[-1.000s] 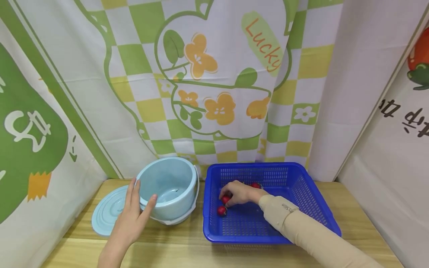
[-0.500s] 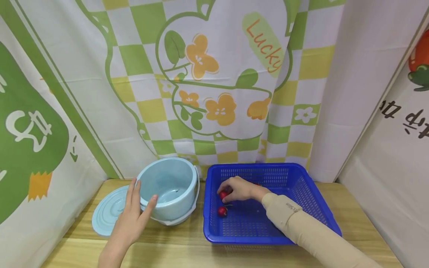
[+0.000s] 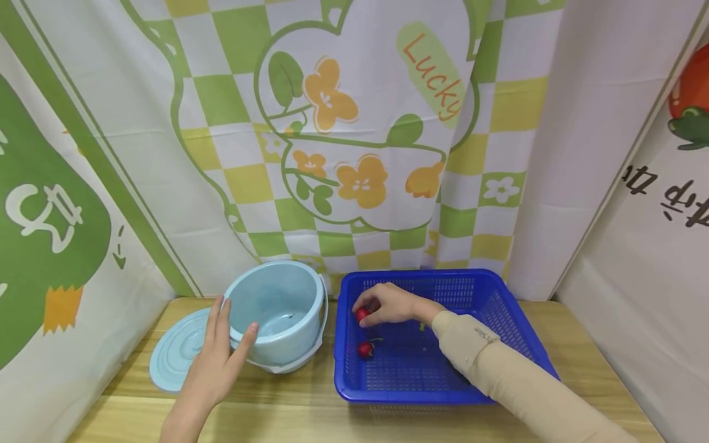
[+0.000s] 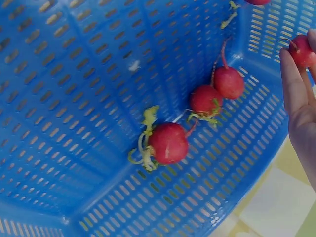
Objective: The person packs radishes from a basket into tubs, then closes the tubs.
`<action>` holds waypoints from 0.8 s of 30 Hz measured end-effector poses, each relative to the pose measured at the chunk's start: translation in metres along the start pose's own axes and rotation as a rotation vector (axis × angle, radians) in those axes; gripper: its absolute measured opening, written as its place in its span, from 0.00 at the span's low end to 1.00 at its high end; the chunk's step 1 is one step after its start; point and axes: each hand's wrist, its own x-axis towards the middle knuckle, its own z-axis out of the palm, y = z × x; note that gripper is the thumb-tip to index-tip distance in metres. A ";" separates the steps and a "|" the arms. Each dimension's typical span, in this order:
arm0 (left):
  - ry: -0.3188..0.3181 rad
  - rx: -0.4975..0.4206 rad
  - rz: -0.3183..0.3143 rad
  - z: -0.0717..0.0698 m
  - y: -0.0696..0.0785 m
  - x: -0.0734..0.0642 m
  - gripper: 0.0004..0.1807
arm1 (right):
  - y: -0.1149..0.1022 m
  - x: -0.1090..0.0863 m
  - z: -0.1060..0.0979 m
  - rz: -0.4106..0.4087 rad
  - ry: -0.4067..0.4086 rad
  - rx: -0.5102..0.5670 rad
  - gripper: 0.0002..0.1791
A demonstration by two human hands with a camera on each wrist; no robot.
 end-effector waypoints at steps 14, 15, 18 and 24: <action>-0.011 -0.002 0.005 0.000 0.000 0.000 0.52 | -0.021 0.007 -0.018 0.020 0.021 -0.002 0.17; -0.012 -0.002 0.005 -0.001 0.001 0.000 0.52 | -0.023 0.006 -0.019 0.021 0.024 0.005 0.18; -0.011 -0.002 0.005 -0.001 0.001 0.001 0.52 | -0.029 0.007 -0.024 0.017 0.036 0.021 0.19; -0.005 -0.006 0.006 -0.001 0.002 0.000 0.52 | -0.041 0.011 -0.029 -0.006 0.061 0.024 0.20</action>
